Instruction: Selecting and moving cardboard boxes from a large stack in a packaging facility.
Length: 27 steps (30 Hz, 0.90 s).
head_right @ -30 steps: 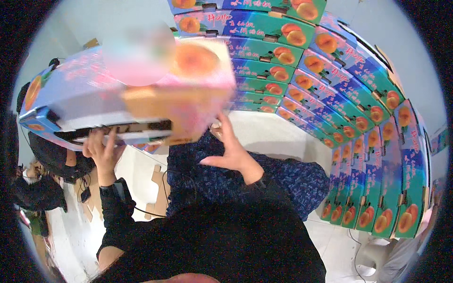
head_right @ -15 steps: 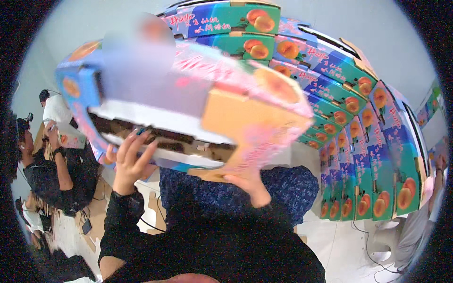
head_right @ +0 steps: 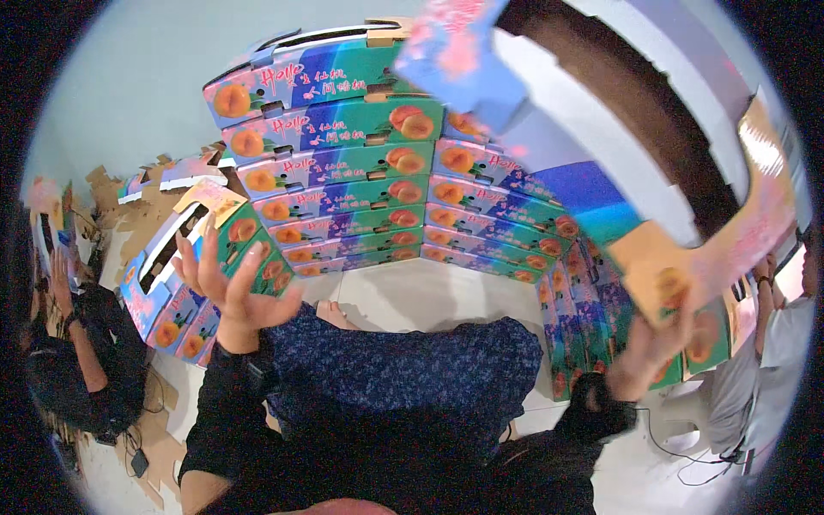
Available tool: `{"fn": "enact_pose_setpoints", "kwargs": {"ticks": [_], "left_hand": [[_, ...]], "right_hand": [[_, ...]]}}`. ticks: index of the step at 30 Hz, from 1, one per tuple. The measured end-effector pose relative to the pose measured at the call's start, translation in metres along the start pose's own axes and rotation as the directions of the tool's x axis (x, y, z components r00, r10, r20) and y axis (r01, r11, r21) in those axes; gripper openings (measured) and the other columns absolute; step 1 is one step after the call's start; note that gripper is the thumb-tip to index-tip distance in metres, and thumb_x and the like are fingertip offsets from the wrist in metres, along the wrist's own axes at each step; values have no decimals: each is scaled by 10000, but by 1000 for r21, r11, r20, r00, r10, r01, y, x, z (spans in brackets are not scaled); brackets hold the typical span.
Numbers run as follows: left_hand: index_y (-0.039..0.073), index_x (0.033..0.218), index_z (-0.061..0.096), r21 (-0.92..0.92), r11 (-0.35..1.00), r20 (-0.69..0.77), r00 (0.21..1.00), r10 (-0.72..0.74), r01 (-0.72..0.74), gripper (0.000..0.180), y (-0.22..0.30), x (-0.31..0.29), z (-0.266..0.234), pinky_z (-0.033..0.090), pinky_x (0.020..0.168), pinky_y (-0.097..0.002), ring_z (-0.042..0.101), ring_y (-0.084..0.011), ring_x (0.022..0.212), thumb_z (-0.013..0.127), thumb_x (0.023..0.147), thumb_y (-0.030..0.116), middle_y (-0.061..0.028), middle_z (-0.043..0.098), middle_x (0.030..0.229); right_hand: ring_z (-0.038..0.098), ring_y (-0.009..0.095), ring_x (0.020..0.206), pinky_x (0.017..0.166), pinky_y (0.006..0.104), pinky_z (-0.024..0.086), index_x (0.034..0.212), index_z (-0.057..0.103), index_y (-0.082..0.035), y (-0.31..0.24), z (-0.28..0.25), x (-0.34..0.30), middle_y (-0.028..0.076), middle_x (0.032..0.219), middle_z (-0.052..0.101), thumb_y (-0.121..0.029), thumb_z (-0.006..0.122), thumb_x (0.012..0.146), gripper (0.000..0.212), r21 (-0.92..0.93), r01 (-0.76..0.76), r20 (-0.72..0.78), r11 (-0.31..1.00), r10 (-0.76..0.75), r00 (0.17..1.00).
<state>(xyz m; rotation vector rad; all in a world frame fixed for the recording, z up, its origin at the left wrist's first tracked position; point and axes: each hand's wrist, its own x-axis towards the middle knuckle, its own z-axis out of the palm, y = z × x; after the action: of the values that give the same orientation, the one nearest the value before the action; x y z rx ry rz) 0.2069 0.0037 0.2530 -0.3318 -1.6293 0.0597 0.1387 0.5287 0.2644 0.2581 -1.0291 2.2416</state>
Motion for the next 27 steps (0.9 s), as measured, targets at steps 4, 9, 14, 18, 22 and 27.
{"fn": "enact_pose_setpoints", "kwargs": {"ticks": [4, 9, 14, 18, 22, 27], "left_hand": [[235, 1131, 622, 168, 979, 141, 979, -144, 119, 469, -29, -17, -11, 110, 1109, -519, 321, -399, 1338, 742, 689, 342, -125, 472, 1359], [210, 1087, 659, 309, 930, 231, 933, -276, 198, 369, -67, -53, -46, 132, 1101, -493, 373, -357, 1321, 723, 724, 209, -94, 504, 1345], [175, 1011, 685, 501, 839, 183, 921, -343, 213, 276, -87, -66, -68, 192, 1094, -459, 431, -301, 1286, 704, 739, 139, -47, 571, 1281], [160, 977, 680, 513, 831, 208, 909, -362, 213, 237, -93, -75, -70, 212, 1087, -466, 457, -287, 1272, 693, 744, 118, -43, 584, 1256], [143, 992, 663, 536, 826, 251, 902, -351, 173, 250, -89, -83, -78, 235, 1075, -466, 486, -282, 1245, 687, 747, 101, -59, 595, 1242], [125, 968, 666, 491, 845, 338, 847, -410, 213, 224, -86, -86, -69, 260, 1063, -476, 487, -288, 1243, 679, 748, 90, -68, 599, 1214]], "right_hand": [[572, 287, 1086, 899, 376, 505, 1303, 449, 57, -61, 37, 25, 171, 1299, 485, -175, 553, 932, 449, -454, 269, 23, 849, -291, 956], [584, 300, 1021, 849, 376, 523, 1289, 472, 8, -64, 9, 140, 183, 1205, 541, -173, 568, 895, 445, -535, 1, 149, 845, 93, 984], [627, 272, 793, 647, 399, 547, 1129, 594, -60, -63, 72, 159, 139, 937, 641, -466, 558, 893, 471, -561, -414, 119, 717, 564, 817], [616, 204, 814, 690, 366, 521, 1089, 602, -114, -53, 67, 210, 55, 906, 634, -422, 607, 874, 376, -515, -449, -35, 731, 505, 862], [596, 178, 794, 638, 283, 480, 981, 589, -67, -6, 87, 244, 51, 876, 607, -460, 711, 791, 452, -461, -385, -73, 799, 398, 914], [406, 83, 430, 383, 249, 297, 950, 604, -41, 27, 86, 266, -16, 674, 521, -504, 714, 781, 505, -803, 15, -4, 595, -30, 1000]]}}
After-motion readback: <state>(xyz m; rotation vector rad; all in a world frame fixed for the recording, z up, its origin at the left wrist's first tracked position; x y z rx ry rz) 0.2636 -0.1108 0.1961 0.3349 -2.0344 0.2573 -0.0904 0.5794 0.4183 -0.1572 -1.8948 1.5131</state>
